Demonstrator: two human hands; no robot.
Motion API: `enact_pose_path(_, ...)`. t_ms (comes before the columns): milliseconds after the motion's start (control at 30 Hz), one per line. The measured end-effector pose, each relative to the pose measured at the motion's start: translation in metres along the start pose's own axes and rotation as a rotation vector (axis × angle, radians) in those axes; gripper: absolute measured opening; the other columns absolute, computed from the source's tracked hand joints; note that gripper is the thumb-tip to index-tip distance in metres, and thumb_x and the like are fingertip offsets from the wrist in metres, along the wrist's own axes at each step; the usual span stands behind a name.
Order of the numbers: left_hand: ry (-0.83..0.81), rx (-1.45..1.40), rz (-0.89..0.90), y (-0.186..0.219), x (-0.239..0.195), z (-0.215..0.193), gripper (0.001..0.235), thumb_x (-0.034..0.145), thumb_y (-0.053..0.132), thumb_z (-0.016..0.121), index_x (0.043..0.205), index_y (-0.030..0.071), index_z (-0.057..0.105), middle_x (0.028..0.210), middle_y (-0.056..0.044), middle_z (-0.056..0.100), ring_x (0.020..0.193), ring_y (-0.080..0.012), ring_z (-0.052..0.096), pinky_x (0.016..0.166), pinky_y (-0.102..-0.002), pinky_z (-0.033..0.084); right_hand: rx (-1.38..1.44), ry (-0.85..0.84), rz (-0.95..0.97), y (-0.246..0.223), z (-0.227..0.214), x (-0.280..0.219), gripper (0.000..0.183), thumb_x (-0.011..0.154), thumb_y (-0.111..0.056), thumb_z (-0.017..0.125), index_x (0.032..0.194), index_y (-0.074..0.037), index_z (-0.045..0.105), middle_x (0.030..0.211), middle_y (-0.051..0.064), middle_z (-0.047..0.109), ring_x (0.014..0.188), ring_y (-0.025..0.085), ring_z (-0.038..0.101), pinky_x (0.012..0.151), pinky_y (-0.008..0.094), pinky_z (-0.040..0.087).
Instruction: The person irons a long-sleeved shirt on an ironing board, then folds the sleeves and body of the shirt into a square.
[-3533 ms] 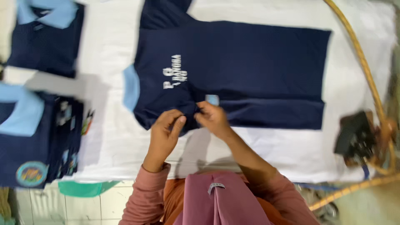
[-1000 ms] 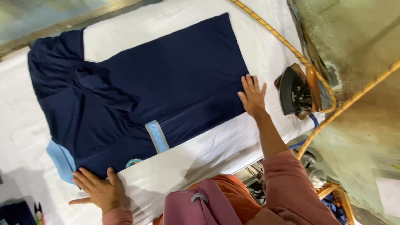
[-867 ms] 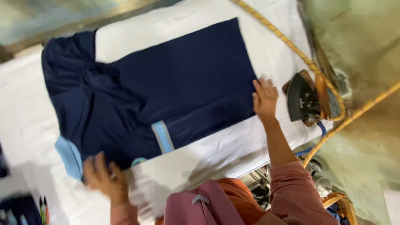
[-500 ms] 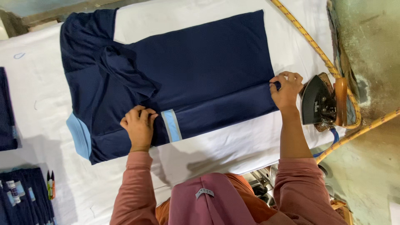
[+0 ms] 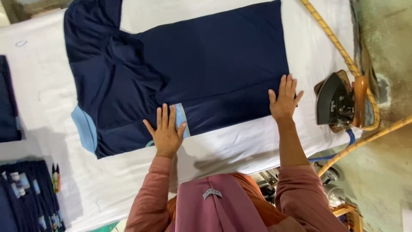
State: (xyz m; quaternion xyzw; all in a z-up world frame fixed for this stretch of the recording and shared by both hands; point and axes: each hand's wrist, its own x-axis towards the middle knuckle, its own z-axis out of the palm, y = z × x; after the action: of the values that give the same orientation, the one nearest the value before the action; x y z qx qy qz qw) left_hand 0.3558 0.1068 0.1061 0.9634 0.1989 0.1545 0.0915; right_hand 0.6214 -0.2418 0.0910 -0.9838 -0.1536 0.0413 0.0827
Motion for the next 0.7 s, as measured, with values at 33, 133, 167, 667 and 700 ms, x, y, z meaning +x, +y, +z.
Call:
enact_pose_path(33,-0.021,-0.013,-0.002,-0.003,0.001,0.004,0.062,0.108,0.057,0.04,0.157,0.02,0.048,0.165,-0.008,0.042,0.152,-0.0261,0.037,0.119,-0.065,0.004,-0.032,-0.02,0.033,-0.005,-0.005,0.003,0.068,0.114,-0.049,0.036,0.168,-0.009,0.024,0.173,0.017,0.018,0.158,0.04,0.009,0.122,0.066,0.003)
enact_pose_path(133,-0.074,-0.076,-0.024,-0.009,-0.002,0.001,0.065,0.105,0.058,0.043,0.16,0.024,0.042,0.167,-0.007,0.037,0.154,-0.0265,0.031,0.119,-0.068,0.0,0.0,0.164,-0.094,-0.029,-0.004,0.001,0.046,0.104,-0.037,0.058,0.144,-0.018,0.05,0.147,0.007,0.04,0.139,0.035,0.03,0.115,0.057,0.018)
enact_pose_path(167,-0.11,-0.126,-0.04,-0.011,-0.002,0.0,0.066,0.103,0.058,0.047,0.161,0.026,0.04,0.168,-0.005,0.036,0.155,-0.0259,0.029,0.119,-0.069,-0.004,0.068,0.364,-0.254,-0.039,-0.002,0.001,0.028,0.095,-0.024,0.077,0.122,-0.028,0.07,0.12,0.0,0.063,0.12,0.029,0.056,0.107,0.047,0.034)
enact_pose_path(667,0.016,0.112,-0.438,-0.168,-0.044,-0.03,0.081,0.099,0.058,0.057,0.165,0.016,0.033,0.166,-0.017,0.038,0.152,-0.0384,0.035,0.115,-0.074,0.007,0.793,0.005,-0.387,-0.12,0.02,-0.082,0.01,0.103,-0.02,0.066,0.103,-0.012,0.071,0.094,0.01,0.067,0.088,0.031,0.063,0.085,0.042,0.047)
enact_pose_path(700,0.035,0.122,-0.462,-0.167,-0.046,-0.034,0.081,0.099,0.058,0.057,0.165,0.016,0.033,0.166,-0.017,0.038,0.152,-0.0384,0.035,0.115,-0.074,0.007,0.798,-0.002,-0.419,-0.033,0.078,-0.133,0.01,0.103,-0.02,0.066,0.103,-0.012,0.071,0.094,0.01,0.067,0.088,0.031,0.063,0.085,0.042,0.047)
